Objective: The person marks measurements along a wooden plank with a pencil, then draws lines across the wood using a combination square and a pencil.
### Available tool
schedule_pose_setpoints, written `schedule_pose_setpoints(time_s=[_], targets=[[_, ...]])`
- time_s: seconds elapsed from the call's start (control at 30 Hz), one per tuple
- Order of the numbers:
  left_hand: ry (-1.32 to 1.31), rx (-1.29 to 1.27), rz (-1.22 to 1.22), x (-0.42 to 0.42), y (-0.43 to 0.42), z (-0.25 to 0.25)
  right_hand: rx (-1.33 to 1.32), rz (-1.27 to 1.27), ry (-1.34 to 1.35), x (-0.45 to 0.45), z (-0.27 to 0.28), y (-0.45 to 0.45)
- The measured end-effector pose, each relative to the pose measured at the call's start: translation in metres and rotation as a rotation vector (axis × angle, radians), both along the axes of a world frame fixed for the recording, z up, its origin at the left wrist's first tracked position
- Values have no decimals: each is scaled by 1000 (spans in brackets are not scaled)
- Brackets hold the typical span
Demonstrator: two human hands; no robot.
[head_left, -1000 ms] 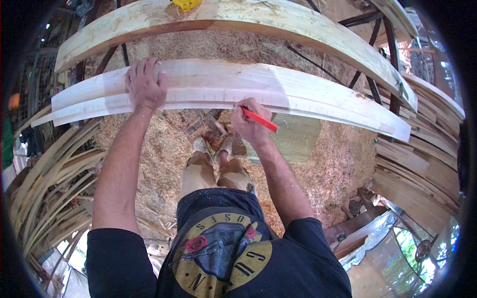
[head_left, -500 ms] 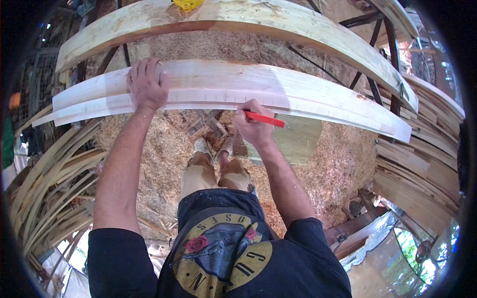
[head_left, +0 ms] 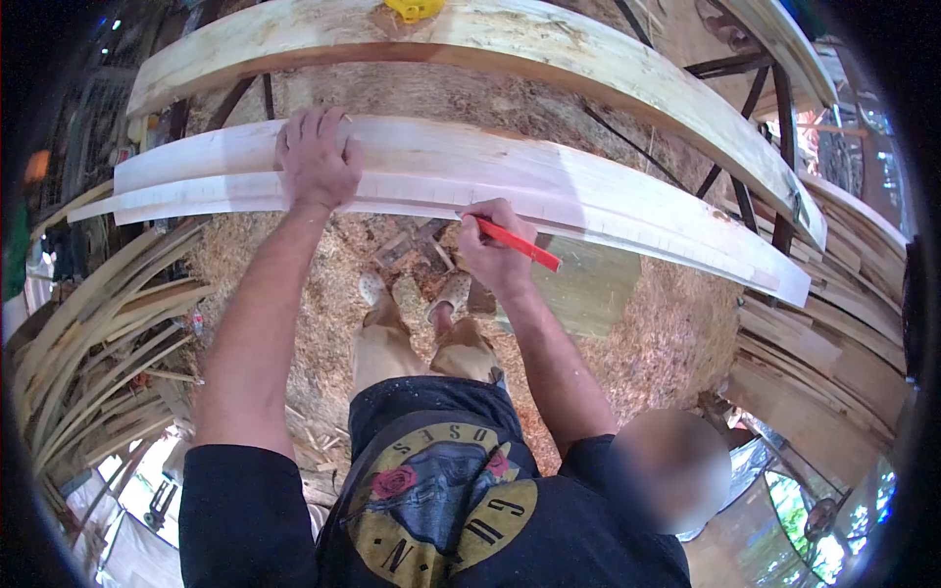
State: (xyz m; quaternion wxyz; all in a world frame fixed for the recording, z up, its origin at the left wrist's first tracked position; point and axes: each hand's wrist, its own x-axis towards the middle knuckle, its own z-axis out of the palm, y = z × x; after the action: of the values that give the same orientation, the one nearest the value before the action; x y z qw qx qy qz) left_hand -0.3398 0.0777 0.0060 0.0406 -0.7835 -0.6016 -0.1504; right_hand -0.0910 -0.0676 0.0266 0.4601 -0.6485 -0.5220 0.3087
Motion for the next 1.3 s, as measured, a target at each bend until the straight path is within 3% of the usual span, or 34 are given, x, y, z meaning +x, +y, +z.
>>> schedule_pose_setpoints(time_s=[0.73, 0.83, 1.3], targets=[[-44, -7, -8, 1, 0, 2, 224, 39, -167, -8, -14, 8], [-41, -21, 2, 2, 0, 3, 127, 64, -135, -6, -8, 6], [-57, 0, -11, 1, -1, 2, 153, 74, -152, -8, -9, 6]])
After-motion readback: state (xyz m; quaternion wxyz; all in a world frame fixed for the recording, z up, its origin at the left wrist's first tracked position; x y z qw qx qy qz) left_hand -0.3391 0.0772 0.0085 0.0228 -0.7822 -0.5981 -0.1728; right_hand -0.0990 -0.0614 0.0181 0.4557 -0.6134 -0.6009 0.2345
